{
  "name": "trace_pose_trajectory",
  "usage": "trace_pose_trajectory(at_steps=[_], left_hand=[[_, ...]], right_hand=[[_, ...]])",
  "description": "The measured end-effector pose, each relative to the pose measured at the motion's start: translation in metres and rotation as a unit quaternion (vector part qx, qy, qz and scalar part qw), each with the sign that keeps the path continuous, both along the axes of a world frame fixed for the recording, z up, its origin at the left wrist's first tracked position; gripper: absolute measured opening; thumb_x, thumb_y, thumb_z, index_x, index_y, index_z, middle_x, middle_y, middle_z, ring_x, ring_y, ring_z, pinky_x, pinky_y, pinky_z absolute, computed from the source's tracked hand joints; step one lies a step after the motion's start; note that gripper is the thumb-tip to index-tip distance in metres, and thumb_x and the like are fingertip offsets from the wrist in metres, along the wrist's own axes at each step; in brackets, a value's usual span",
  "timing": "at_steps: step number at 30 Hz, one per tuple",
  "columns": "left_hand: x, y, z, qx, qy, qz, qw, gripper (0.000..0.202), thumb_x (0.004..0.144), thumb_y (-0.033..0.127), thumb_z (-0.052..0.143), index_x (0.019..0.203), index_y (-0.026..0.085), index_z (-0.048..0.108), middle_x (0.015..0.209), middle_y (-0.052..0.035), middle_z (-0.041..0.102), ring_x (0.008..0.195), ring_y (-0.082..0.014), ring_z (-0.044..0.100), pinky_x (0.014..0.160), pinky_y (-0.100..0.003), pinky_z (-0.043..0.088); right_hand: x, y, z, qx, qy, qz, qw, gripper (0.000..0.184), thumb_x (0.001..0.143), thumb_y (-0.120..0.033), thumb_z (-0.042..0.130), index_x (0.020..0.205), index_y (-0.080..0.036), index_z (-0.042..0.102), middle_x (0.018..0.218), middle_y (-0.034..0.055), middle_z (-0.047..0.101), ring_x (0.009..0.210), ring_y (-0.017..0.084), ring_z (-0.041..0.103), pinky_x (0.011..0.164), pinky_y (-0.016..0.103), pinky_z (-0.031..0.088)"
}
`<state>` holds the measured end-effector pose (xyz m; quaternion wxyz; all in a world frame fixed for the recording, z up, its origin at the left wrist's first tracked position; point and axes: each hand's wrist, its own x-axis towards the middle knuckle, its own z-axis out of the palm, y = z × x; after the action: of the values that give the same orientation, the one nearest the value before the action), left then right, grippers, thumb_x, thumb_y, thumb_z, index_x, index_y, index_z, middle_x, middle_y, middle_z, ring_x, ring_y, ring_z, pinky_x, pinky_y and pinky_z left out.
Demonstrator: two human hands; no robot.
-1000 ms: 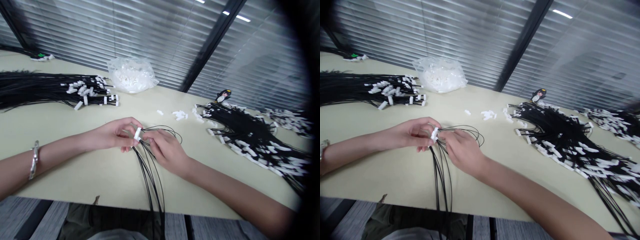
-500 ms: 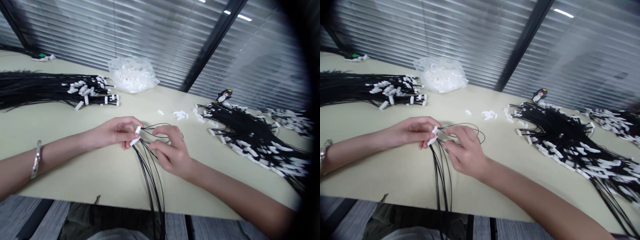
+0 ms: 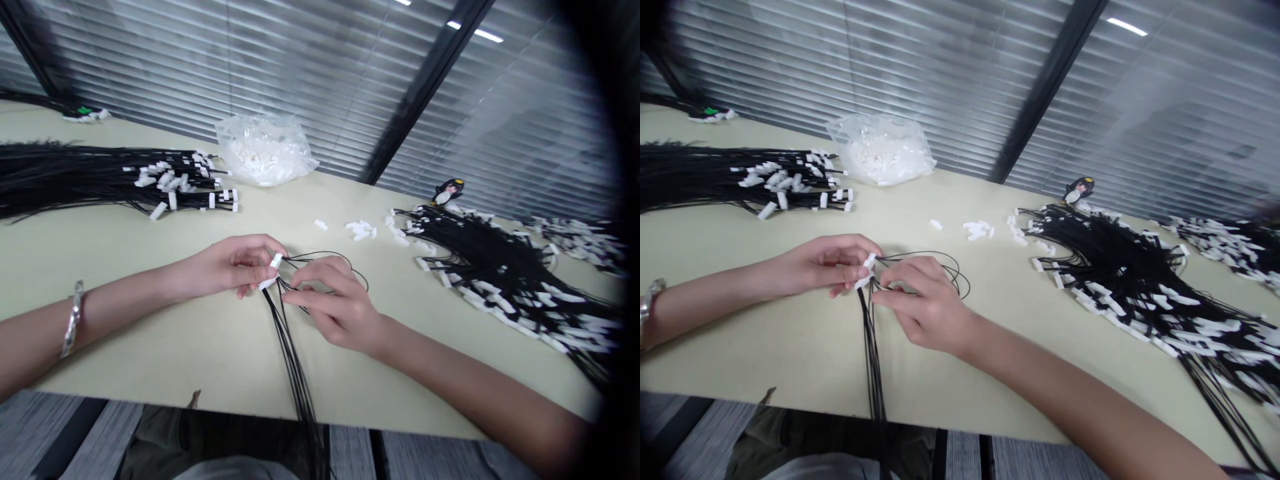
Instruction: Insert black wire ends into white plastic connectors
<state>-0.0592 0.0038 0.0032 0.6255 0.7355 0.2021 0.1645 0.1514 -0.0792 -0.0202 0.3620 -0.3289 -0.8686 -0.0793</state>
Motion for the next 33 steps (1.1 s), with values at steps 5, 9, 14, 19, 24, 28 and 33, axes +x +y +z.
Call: trace_pose_trajectory(at_steps=[5, 9, 14, 19, 24, 28, 33], left_hand=[[0.001, 0.001, 0.000, 0.002, 0.001, 0.001, 1.000, 0.030, 0.084, 0.031, 0.054, 0.111, 0.020, 0.047, 0.080, -0.0016, 0.053, 0.064, -0.0099, 0.048, 0.050, -0.020, 0.044], [0.001, 0.001, -0.001, 0.026, 0.002, 0.006, 1.000, 0.030, 0.085, 0.031, 0.053, 0.111, 0.019, 0.048, 0.081, -0.0017, 0.052, 0.066, -0.0098, 0.048, 0.053, -0.020, 0.043], [0.001, -0.001, 0.001, 0.047, 0.015, 0.009, 0.999, 0.029, 0.086, 0.029, 0.051, 0.113, 0.020, 0.048, 0.085, -0.0016, 0.049, 0.074, -0.0107, 0.047, 0.061, -0.021, 0.043], [0.002, -0.001, 0.000, 0.040, -0.008, -0.011, 0.999, 0.025, 0.087, 0.023, 0.049, 0.112, 0.017, 0.046, 0.092, -0.0043, 0.053, 0.084, -0.0126, 0.051, 0.076, -0.026, 0.043], [0.002, 0.000, -0.004, 0.017, -0.020, -0.027, 0.999, 0.024, 0.087, 0.022, 0.048, 0.111, 0.017, 0.046, 0.086, -0.0029, 0.053, 0.078, -0.0121, 0.053, 0.073, -0.026, 0.044], [0.002, 0.001, -0.004, 0.022, -0.025, -0.031, 0.999, 0.023, 0.087, 0.022, 0.048, 0.109, 0.016, 0.046, 0.084, -0.0024, 0.053, 0.076, -0.0120, 0.052, 0.071, -0.026, 0.043], [0.003, 0.002, -0.002, 0.015, -0.033, -0.023, 0.999, 0.021, 0.087, 0.022, 0.048, 0.108, 0.017, 0.047, 0.084, -0.0017, 0.051, 0.074, -0.0114, 0.051, 0.070, -0.026, 0.041]], right_hand=[[-0.003, 0.000, 0.001, 0.003, -0.059, -0.010, 0.998, 0.023, 0.078, -0.013, 0.049, 0.093, -0.026, 0.061, 0.102, -0.0056, 0.053, 0.098, 0.004, 0.042, 0.088, 0.021, 0.034], [-0.004, -0.001, 0.000, -0.007, -0.081, -0.023, 0.996, 0.023, 0.079, -0.015, 0.049, 0.095, -0.027, 0.059, 0.105, -0.0055, 0.051, 0.101, 0.005, 0.041, 0.089, 0.021, 0.032], [-0.004, -0.003, 0.000, -0.016, -0.105, -0.034, 0.994, 0.021, 0.079, -0.021, 0.050, 0.098, -0.026, 0.058, 0.110, -0.0049, 0.049, 0.104, 0.008, 0.041, 0.089, 0.024, 0.032], [-0.004, -0.003, 0.000, 0.006, -0.112, -0.046, 0.993, 0.019, 0.081, -0.023, 0.051, 0.099, -0.025, 0.058, 0.108, -0.0033, 0.050, 0.103, 0.006, 0.041, 0.090, 0.022, 0.031], [-0.004, -0.001, -0.001, 0.019, -0.103, -0.044, 0.994, 0.020, 0.081, -0.024, 0.054, 0.101, -0.026, 0.057, 0.105, -0.0044, 0.052, 0.100, 0.003, 0.043, 0.090, 0.020, 0.033], [-0.004, -0.002, 0.004, -0.006, -0.047, -0.020, 0.999, 0.019, 0.081, -0.019, 0.053, 0.099, -0.025, 0.058, 0.100, -0.0058, 0.054, 0.096, 0.001, 0.046, 0.089, 0.018, 0.037], [-0.001, -0.002, 0.011, -0.110, 0.147, -0.051, 0.982, 0.015, 0.083, -0.019, 0.050, 0.093, -0.019, 0.060, 0.093, -0.0010, 0.056, 0.091, -0.001, 0.050, 0.082, 0.013, 0.043]])
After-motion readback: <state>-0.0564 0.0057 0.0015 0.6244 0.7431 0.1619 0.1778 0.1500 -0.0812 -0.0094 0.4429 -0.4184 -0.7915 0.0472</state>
